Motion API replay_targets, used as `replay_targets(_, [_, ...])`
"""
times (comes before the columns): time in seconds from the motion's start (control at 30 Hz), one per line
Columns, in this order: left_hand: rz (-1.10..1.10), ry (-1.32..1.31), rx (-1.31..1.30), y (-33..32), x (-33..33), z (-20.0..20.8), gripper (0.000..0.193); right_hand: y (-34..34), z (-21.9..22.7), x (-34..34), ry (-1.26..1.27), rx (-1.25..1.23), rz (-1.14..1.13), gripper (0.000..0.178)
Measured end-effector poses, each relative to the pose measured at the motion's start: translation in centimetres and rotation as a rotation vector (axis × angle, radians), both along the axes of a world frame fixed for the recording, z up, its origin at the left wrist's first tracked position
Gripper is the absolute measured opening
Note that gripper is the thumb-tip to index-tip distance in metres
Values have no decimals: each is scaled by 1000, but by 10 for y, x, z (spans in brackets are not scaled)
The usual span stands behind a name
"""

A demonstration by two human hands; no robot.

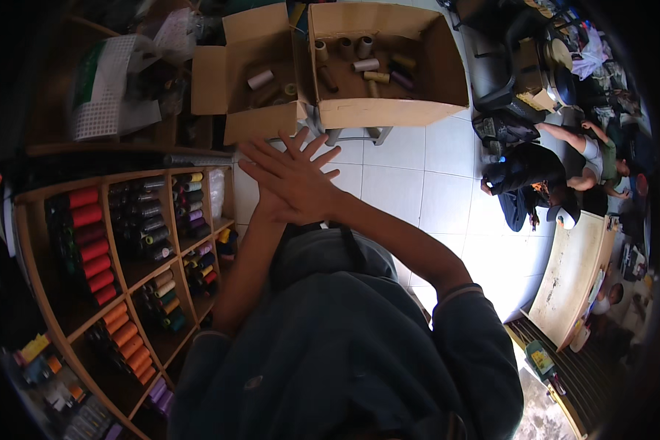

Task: The person takes various spools of thread from cardboard boxes on the floor and places them onto shelves, grouping them by color.

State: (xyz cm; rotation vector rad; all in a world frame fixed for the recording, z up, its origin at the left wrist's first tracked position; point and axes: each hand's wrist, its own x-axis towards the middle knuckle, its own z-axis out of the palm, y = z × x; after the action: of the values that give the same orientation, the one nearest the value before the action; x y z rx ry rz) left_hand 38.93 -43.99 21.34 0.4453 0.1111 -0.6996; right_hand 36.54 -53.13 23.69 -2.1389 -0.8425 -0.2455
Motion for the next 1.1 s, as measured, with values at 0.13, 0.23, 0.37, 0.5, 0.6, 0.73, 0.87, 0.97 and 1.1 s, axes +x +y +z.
replay_targets(0.13, [-205,130,-302,-21,37,2,84,-43,-28,21,29,-177,-1,80])
replay_targets(0.23, [-216,119,-226,-30,79,-25,86,-69,-65,38,134,-317,-91,72])
replay_targets(0.37, [-81,-131,453,-14,174,-119,69,-92,-100,82,254,-439,-333,63])
replay_targets(0.5, [7,-385,1117,24,253,-214,44,-117,-140,109,421,-472,-581,62])
replay_targets(0.6, [-178,-640,1456,71,297,-286,35,-115,-153,135,648,-429,-646,60])
replay_targets(0.73, [-528,-989,1595,50,319,-301,33,-118,-162,140,930,-552,-743,48])
replay_targets(0.87, [-90,-1465,1321,12,335,-280,41,-140,-173,150,1123,-417,-608,43])
replay_targets(0.97, [-276,-1307,1452,8,341,-300,41,-161,-196,164,1255,-152,-542,47])
replay_targets(1.1, [-494,-1036,1578,-4,342,-327,41,-215,-226,193,1343,-119,-420,46])
